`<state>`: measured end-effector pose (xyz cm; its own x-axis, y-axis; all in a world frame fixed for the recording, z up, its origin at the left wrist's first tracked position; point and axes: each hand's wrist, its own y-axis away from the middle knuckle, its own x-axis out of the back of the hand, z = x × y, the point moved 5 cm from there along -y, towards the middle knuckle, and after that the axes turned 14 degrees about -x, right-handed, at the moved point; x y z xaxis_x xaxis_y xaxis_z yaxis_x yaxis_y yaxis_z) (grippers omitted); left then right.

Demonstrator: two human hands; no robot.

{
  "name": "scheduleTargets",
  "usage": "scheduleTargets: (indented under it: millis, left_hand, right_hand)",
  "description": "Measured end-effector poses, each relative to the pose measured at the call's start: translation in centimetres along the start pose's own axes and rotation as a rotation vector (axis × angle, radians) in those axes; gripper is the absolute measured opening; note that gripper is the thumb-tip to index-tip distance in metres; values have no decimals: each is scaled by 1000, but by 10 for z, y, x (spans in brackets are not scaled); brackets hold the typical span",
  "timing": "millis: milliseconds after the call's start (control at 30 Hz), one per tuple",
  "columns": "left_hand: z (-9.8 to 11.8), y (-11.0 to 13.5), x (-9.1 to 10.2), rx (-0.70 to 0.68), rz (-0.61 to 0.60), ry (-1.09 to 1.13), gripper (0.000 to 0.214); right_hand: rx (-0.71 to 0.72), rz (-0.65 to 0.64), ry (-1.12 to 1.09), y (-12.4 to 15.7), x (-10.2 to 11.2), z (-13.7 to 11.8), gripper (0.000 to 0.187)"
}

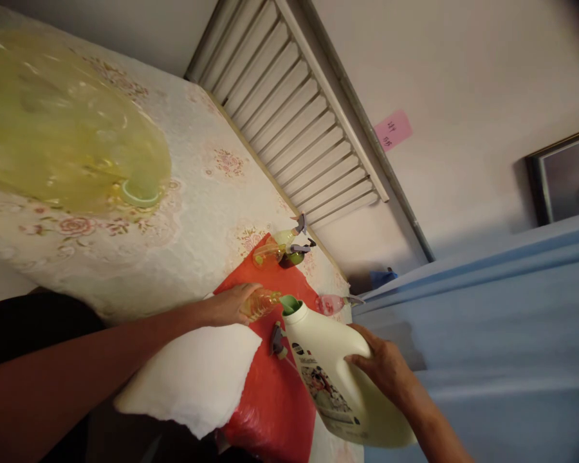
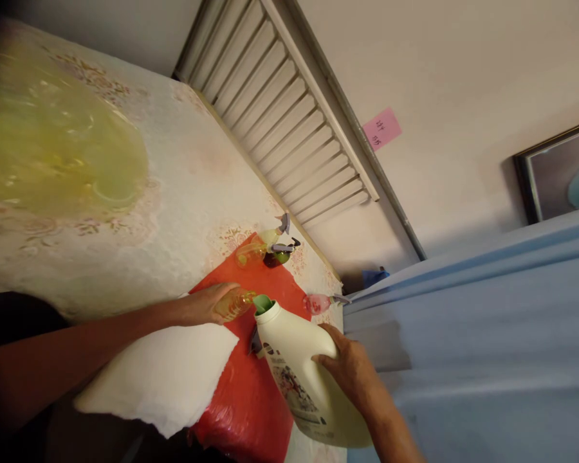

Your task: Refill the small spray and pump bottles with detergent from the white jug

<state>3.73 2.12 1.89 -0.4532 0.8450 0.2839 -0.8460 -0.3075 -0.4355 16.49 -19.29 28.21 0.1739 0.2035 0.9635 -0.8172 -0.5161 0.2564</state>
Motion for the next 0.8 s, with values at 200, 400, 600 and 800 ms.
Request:
scheduleTargets:
  millis: [200,400,600,800]
  left_hand:
    - [-2,0,-1,-37,14,9,81]
    - [-3,0,-1,-6,19,28,83]
    - [-2,0,-1,-10,21,29,82]
    - [1,0,-1,9,-15,-22,85]
  right_hand:
    - [23,5,0,-1,0,1,50]
    - [11,-7,-7,-1,0,0,52]
    - [14,-9,3,1,1,-1,49]
    - [15,7,13,-1,1,0,50]
